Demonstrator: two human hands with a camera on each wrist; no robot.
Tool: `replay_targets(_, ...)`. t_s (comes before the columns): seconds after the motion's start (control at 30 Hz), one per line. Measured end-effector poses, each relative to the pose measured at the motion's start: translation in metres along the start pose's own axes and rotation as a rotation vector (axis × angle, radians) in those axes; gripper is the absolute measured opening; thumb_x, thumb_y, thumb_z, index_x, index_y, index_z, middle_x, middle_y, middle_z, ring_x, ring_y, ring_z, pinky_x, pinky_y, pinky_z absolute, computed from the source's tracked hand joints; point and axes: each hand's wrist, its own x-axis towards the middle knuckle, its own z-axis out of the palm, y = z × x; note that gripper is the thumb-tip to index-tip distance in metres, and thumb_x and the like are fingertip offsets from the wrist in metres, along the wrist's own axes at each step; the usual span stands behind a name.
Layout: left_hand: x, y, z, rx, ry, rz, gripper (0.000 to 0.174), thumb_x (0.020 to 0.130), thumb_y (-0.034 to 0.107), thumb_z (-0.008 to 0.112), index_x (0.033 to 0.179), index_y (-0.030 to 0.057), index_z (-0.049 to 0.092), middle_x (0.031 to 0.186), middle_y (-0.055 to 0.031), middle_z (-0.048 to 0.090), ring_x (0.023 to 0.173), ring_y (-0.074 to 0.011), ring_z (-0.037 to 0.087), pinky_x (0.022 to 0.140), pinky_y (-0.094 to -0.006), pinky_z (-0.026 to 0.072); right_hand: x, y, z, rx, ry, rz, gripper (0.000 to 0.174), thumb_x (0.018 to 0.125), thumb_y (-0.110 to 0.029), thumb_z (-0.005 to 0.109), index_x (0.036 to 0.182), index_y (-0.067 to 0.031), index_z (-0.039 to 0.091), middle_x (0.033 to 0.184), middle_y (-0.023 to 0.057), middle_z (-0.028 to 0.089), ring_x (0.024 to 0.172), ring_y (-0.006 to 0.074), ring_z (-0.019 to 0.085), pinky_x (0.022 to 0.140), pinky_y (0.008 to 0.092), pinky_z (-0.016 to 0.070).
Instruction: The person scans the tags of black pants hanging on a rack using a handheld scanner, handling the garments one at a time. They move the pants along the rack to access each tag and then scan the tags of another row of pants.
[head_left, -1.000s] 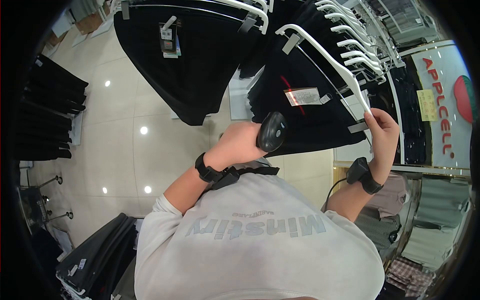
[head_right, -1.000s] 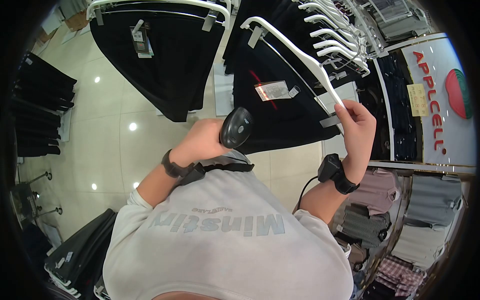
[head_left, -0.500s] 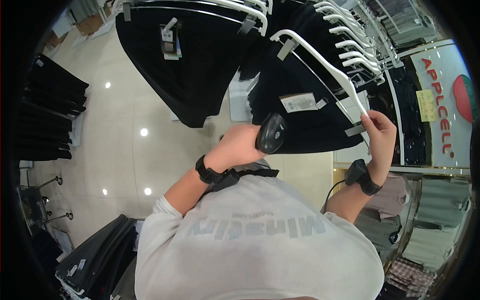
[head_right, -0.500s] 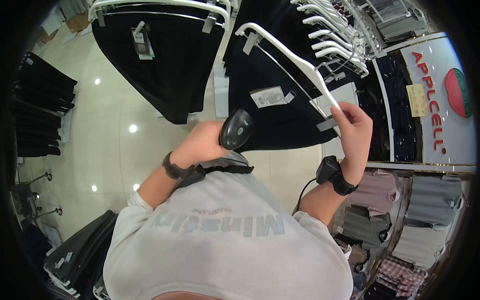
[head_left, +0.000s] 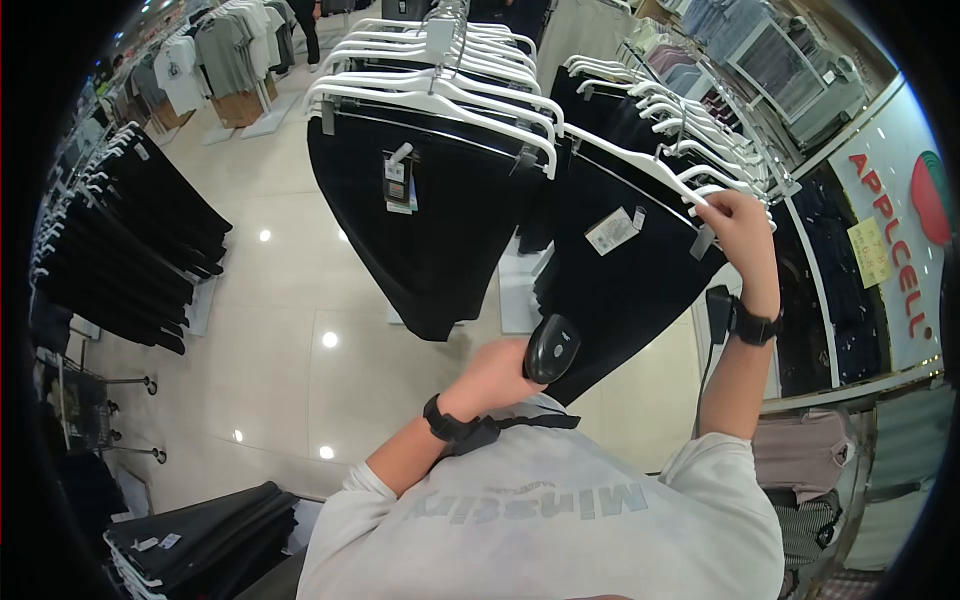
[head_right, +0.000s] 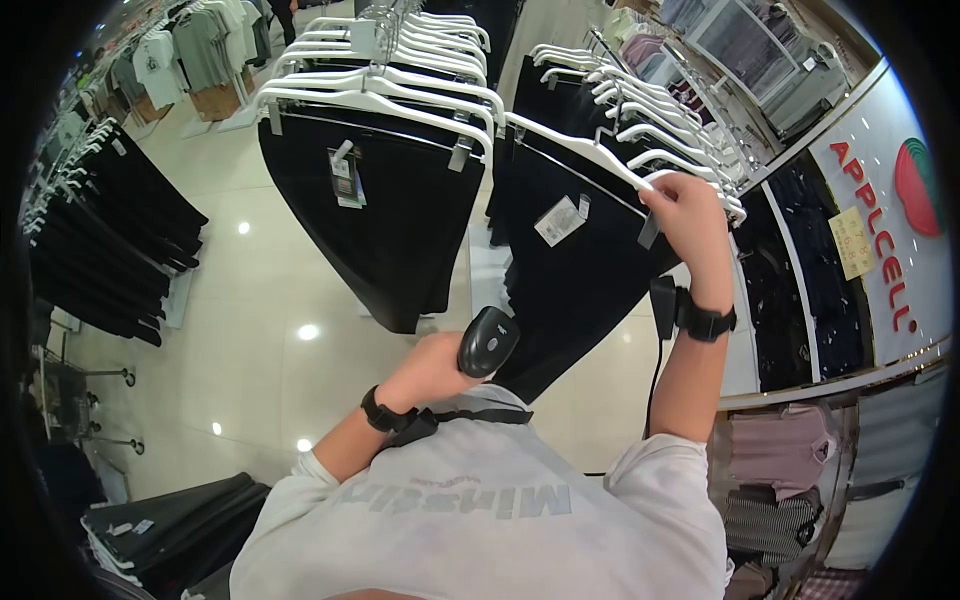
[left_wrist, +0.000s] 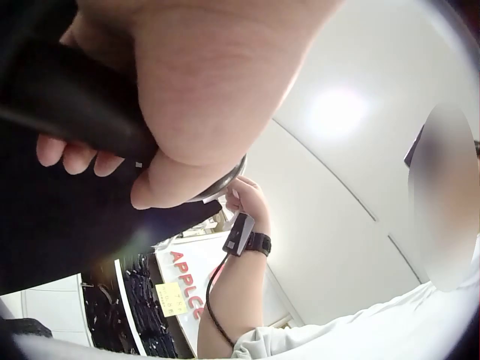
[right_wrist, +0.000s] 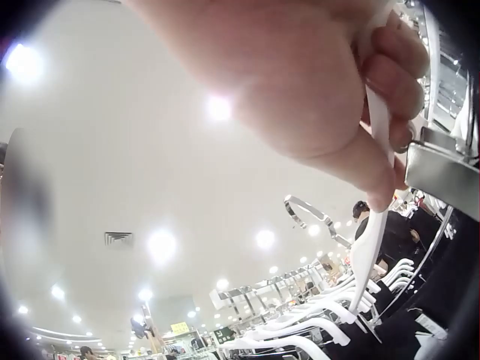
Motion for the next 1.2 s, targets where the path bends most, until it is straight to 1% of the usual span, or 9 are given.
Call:
replay_targets(0.2,-0.005,-0.001,-0.005,0.023,0.033,-0.033,0.025,0.077,0.022,0.076,0.094,0.0043,0.070,0.088,-0.0177,0.071,0.083,-0.0383,0.068,0.073,-0.0418,0.0526,0.065,0.007,0.008,0.127,-0.140,-0.224,0.022,0.084,-0.019,0.075,0.087,0.0022,0.072,0.063,0.0046,0.057,0.059,0.0117,0.052,0.056,0.0307,0.0406)
replay_targets(0.33,-0.006,-0.007,-0.006,0.028,0.062,-0.047,0.020,0.075,0.019,0.073,0.090,0.0055,0.069,0.086,-0.0167,0.070,0.082,-0.0396,0.066,0.072,-0.0442,0.0521,0.115,0.023,0.001,0.204,-0.226,-0.326,0.021,0.082,-0.017,0.077,0.086,0.0030,0.074,0.068,0.0026,0.062,0.065,0.0104,0.055,0.060,0.0295,0.0420)
replay_targets(0.43,-0.004,-0.010,-0.007,0.046,0.076,-0.071,0.021,0.075,0.020,0.074,0.090,0.0054,0.069,0.086,-0.0169,0.070,0.082,-0.0397,0.066,0.072,-0.0445,0.0521,0.144,0.017,0.003,0.182,-0.313,-0.365,0.022,0.082,-0.017,0.076,0.084,0.0036,0.071,0.068,0.0017,0.061,0.065,0.0093,0.053,0.060,0.0293,0.0417)
replay_targets(0.47,-0.003,-0.010,-0.008,0.055,0.079,-0.081,0.022,0.074,0.020,0.074,0.089,0.0054,0.069,0.086,-0.0170,0.070,0.082,-0.0397,0.066,0.072,-0.0446,0.0520,0.154,0.014,0.008,0.192,-0.310,-0.433,0.023,0.082,-0.018,0.075,0.082,0.0040,0.069,0.066,0.0009,0.058,0.063,0.0092,0.051,0.060,0.0291,0.0412)
replay_targets(0.7,0.013,-0.018,-0.014,0.082,0.106,-0.121,0.025,0.074,0.023,0.075,0.091,0.0048,0.070,0.087,-0.0171,0.071,0.084,-0.0388,0.067,0.074,-0.0440,0.0524,0.195,-0.044,0.053,0.287,-0.342,-0.516,0.027,0.084,-0.022,0.074,0.080,0.0036,0.067,0.064,0.0000,0.056,0.063,0.0093,0.050,0.059,0.0297,0.0410)
replay_targets(0.73,0.015,-0.019,-0.015,0.086,0.097,-0.133,0.027,0.074,0.023,0.077,0.094,0.0052,0.070,0.088,-0.0172,0.071,0.084,-0.0386,0.068,0.075,-0.0429,0.0530,0.196,-0.054,0.060,0.316,-0.348,-0.489,0.027,0.085,-0.023,0.074,0.083,0.0038,0.069,0.065,0.0014,0.059,0.064,0.0101,0.052,0.060,0.0292,0.0425)
replay_targets(0.83,0.024,-0.019,-0.017,0.087,0.106,-0.140,0.030,0.075,0.023,0.079,0.097,0.0054,0.070,0.090,-0.0175,0.072,0.085,-0.0384,0.068,0.076,-0.0420,0.0535,0.210,-0.075,0.090,0.373,-0.314,-0.594,0.026,0.086,-0.020,0.074,0.088,0.0049,0.070,0.067,-0.0012,0.057,0.065,0.0086,0.050,0.059,0.0285,0.0403)
replay_targets(0.97,0.039,-0.013,-0.020,0.070,0.184,-0.130,0.022,0.074,0.019,0.073,0.089,0.0037,0.069,0.086,-0.0175,0.070,0.082,-0.0384,0.067,0.073,-0.0425,0.0526,0.228,-0.097,0.117,0.479,-0.323,-0.605,0.027,0.086,-0.020,0.075,0.088,0.0062,0.070,0.068,0.0011,0.060,0.066,0.0091,0.051,0.061,0.0287,0.0430)
replay_targets(1.2,0.062,-0.025,-0.026,0.121,0.160,-0.184,0.026,0.077,0.021,0.078,0.095,0.0036,0.070,0.088,-0.0171,0.071,0.083,-0.0373,0.068,0.074,-0.0404,0.0531,0.231,-0.134,0.155,0.640,-0.309,-0.580,0.024,0.084,-0.018,0.077,0.085,0.0054,0.071,0.067,0.0031,0.062,0.063,0.0094,0.053,0.059,0.0281,0.0445)
